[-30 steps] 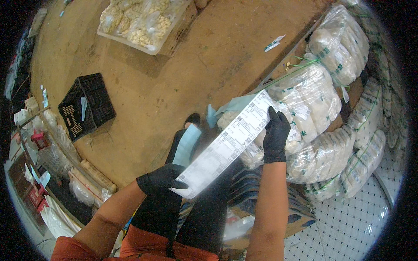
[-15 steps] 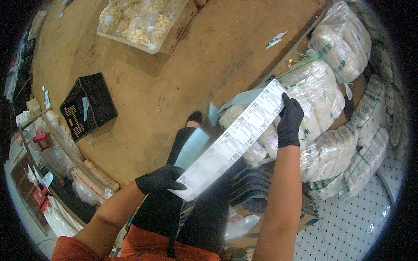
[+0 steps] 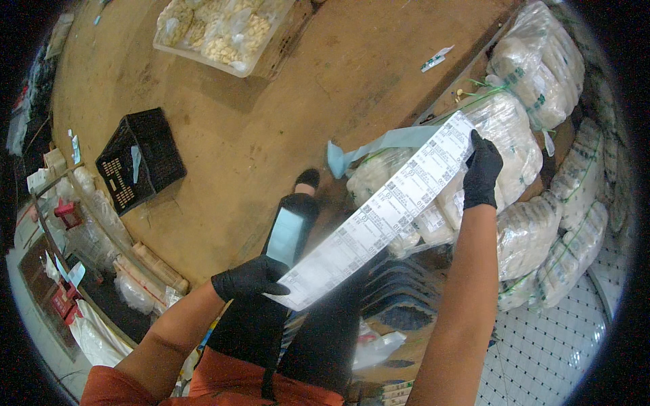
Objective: The person cuts open a large plastic-wrapped bundle of white items using red-handled scissors, then applies a long strip of printed labels to the bundle. The person smooths the labels onto the plastic and continues handling the bundle.
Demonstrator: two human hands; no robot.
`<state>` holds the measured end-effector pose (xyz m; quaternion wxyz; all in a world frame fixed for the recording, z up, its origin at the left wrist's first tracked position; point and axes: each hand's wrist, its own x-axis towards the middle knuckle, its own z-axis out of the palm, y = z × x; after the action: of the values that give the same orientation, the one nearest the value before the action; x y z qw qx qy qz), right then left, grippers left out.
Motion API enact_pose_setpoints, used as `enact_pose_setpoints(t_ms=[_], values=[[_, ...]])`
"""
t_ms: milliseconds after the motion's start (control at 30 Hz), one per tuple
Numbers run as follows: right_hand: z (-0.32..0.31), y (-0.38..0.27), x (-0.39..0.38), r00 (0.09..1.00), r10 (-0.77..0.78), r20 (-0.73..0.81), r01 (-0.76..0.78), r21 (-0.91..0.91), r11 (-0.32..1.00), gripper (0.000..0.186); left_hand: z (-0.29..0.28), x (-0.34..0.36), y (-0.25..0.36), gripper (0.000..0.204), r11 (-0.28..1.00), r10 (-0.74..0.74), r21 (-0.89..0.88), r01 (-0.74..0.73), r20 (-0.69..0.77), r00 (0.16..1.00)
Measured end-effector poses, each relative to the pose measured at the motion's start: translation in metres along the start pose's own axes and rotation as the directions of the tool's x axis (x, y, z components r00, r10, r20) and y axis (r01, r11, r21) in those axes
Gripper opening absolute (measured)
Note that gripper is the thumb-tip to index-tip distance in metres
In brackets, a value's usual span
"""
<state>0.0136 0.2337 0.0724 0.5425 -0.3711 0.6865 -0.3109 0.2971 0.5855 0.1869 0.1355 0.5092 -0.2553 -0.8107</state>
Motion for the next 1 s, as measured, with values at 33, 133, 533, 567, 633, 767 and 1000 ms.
enact_pose_setpoints(t_ms=[33,133,533,567,633,767,1000], values=[[0.003,-0.002,0.0,1.0,-0.007,-0.014,0.007,-0.003,1.0,0.016,-0.001,-0.001,0.001,0.02,1.0,-0.011,0.003,0.011,0.007,1.0],[0.001,-0.018,0.001,1.0,-0.004,-0.008,0.003,-0.075,0.997,0.015,-0.004,-0.001,0.004,0.019,0.999,-0.037,0.03,0.036,0.028,0.999],[-0.006,-0.047,0.044,0.993,-0.121,-0.005,0.119,-0.139,0.983,0.017,-0.003,-0.002,0.009,0.018,0.989,0.0,-0.149,0.001,0.008,1.0],[-0.003,-0.051,0.045,0.994,-0.111,-0.008,0.109,-0.11,0.988,0.017,-0.003,-0.002,0.01,0.018,0.989,0.009,-0.148,-0.008,0.003,1.0],[0.0,-0.057,0.045,0.994,-0.109,0.005,0.109,-0.077,0.991,0.018,-0.004,-0.002,0.015,0.018,0.993,0.013,-0.115,-0.013,0.0,1.0],[-0.015,-0.065,0.046,1.0,-0.014,0.0,0.014,-0.176,0.984,0.03,-0.001,0.006,0.027,0.019,1.0,0.001,-0.01,-0.001,-0.029,1.0],[0.052,-0.027,-0.187,0.835,-0.148,0.529,0.424,-0.449,0.787,0.026,0.009,0.02,0.006,0.021,0.974,0.228,0.066,-0.219,-0.296,0.928]])
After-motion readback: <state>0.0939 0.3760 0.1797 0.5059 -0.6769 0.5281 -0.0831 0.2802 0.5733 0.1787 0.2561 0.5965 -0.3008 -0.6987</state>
